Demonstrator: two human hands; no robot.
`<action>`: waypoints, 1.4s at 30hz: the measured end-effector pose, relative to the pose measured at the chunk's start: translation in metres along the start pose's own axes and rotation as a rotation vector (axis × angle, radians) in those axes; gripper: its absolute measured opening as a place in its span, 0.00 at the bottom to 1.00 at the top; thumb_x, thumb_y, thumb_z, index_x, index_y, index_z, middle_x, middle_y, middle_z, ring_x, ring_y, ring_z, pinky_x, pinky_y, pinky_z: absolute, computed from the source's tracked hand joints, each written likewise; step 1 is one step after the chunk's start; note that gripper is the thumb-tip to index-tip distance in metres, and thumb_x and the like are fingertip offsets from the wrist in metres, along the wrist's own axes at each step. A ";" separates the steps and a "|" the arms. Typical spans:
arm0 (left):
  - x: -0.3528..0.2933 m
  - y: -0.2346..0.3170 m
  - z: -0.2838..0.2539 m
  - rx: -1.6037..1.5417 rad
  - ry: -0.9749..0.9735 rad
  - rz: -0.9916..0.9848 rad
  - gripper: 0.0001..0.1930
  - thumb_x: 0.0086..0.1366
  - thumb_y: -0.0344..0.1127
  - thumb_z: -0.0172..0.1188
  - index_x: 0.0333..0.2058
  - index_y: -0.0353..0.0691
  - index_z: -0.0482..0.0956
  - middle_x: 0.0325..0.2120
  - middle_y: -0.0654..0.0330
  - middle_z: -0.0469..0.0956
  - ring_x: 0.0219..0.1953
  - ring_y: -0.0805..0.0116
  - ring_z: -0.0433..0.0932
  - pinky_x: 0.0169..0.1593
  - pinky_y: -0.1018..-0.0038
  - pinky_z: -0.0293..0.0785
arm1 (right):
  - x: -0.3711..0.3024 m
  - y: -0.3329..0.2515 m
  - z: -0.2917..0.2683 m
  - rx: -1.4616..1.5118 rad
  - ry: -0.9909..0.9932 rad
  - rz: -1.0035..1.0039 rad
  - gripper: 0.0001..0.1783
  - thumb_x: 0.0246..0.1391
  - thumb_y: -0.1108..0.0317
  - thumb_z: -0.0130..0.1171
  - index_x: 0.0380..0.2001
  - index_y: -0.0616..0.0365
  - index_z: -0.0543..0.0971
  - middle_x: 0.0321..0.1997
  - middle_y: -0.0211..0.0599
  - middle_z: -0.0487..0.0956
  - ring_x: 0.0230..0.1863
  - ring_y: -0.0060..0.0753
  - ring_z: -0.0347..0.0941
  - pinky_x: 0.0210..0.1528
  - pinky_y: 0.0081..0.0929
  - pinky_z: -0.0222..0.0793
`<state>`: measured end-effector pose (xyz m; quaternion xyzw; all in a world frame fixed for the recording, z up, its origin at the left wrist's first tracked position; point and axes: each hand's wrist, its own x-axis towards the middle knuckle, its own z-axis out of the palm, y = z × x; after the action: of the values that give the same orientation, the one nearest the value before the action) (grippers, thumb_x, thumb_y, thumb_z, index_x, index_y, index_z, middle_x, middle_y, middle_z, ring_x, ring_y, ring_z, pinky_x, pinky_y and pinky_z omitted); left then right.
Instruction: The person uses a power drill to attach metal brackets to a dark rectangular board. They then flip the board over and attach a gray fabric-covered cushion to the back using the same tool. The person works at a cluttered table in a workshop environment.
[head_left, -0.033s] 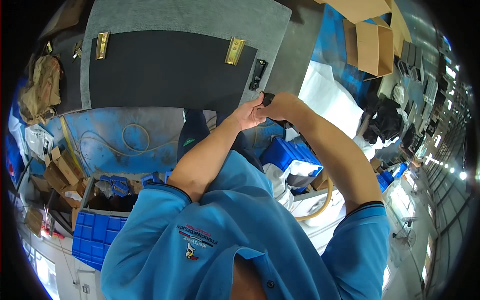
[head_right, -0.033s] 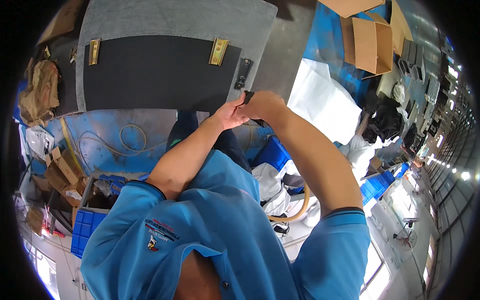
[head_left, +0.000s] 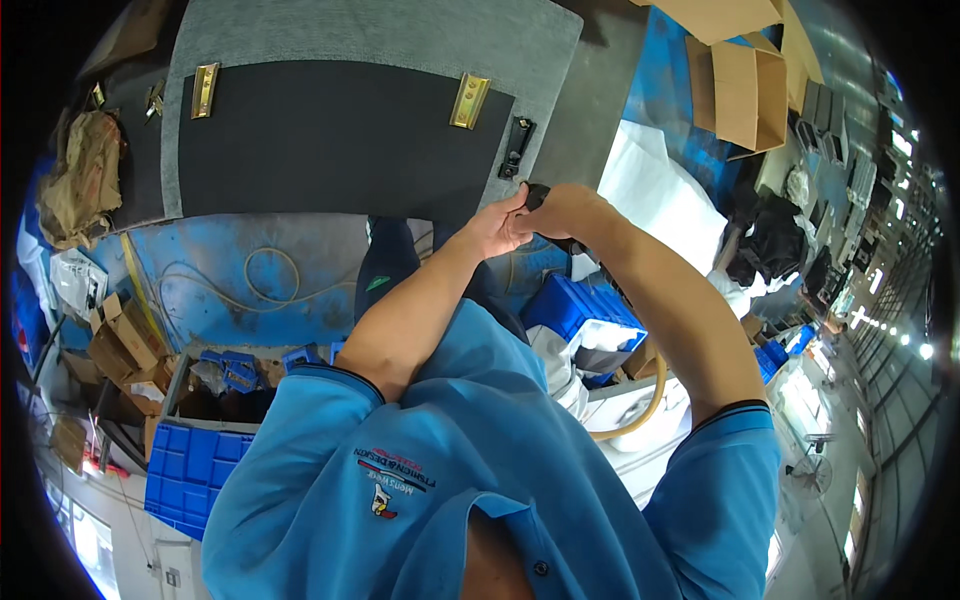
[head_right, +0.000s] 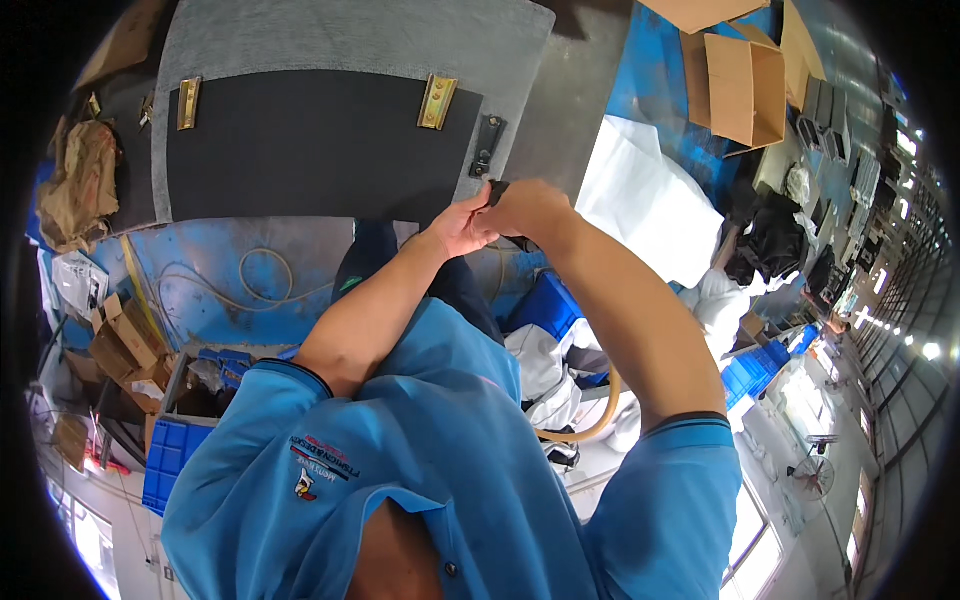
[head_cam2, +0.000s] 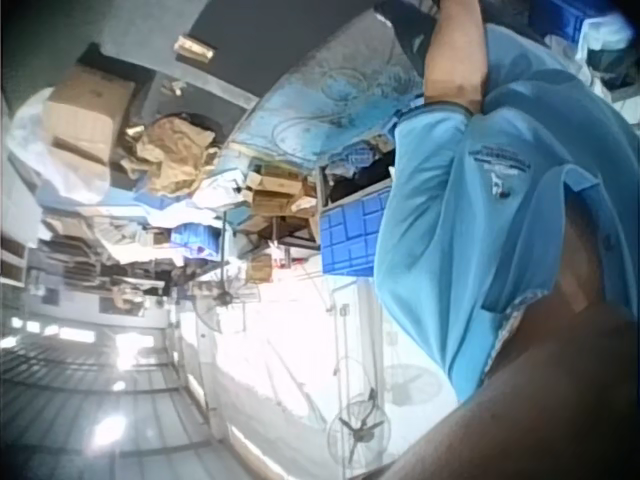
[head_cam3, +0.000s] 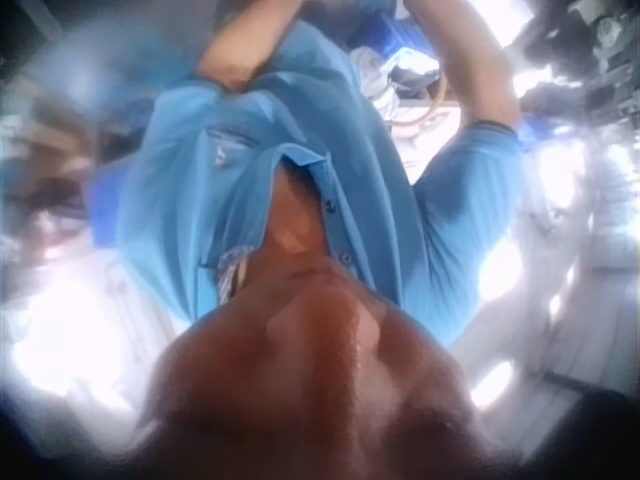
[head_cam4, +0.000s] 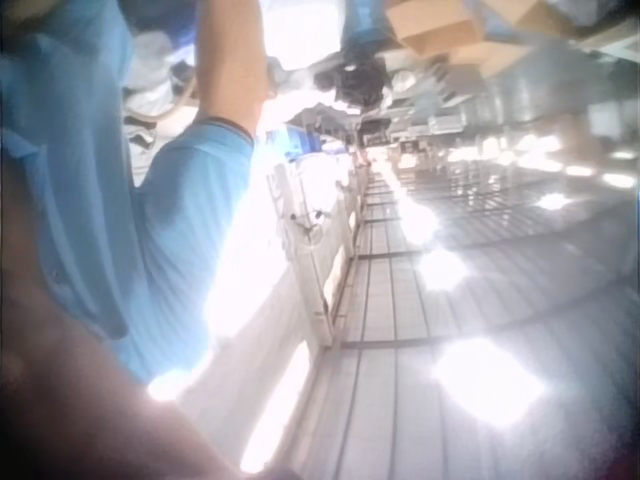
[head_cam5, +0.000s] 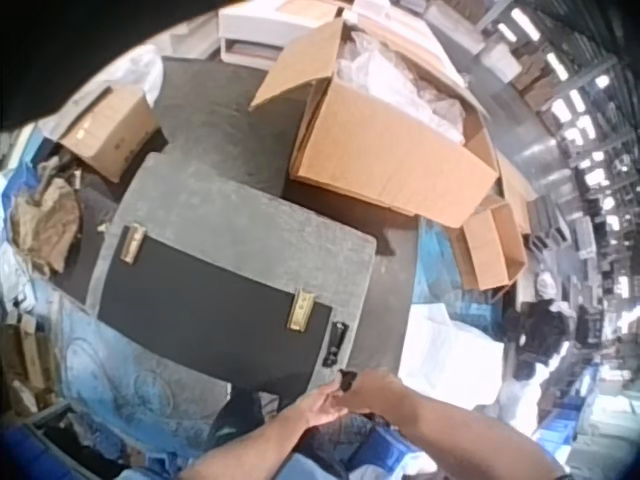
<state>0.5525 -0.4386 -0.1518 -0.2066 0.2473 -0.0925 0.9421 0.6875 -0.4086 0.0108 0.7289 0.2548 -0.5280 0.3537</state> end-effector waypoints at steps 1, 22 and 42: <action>0.001 0.000 0.001 0.002 -0.005 0.000 0.14 0.68 0.50 0.58 0.30 0.47 0.76 0.21 0.67 0.78 0.23 0.74 0.74 0.30 0.74 0.66 | -0.001 0.000 -0.003 0.000 0.000 -0.001 0.33 0.37 0.40 0.63 0.42 0.53 0.85 0.47 0.41 0.83 0.50 0.43 0.80 0.50 0.34 0.75; 0.006 -0.001 0.003 0.011 0.062 0.021 0.19 0.67 0.52 0.59 0.22 0.48 0.72 0.14 0.69 0.70 0.17 0.74 0.68 0.27 0.76 0.62 | 0.003 -0.004 -0.007 -0.002 -0.038 0.006 0.31 0.37 0.41 0.63 0.40 0.53 0.85 0.44 0.41 0.83 0.47 0.41 0.81 0.47 0.33 0.76; 0.020 -0.006 -0.031 0.016 -0.126 0.046 0.15 0.69 0.50 0.56 0.29 0.46 0.77 0.19 0.70 0.73 0.17 0.75 0.61 0.25 0.75 0.58 | 0.022 0.008 0.009 -0.003 0.002 -0.058 0.40 0.31 0.35 0.62 0.41 0.56 0.84 0.47 0.45 0.82 0.48 0.44 0.80 0.48 0.33 0.75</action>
<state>0.5536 -0.4599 -0.1823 -0.1988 0.1914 -0.0598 0.9593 0.6947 -0.4206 -0.0105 0.7211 0.2773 -0.5368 0.3390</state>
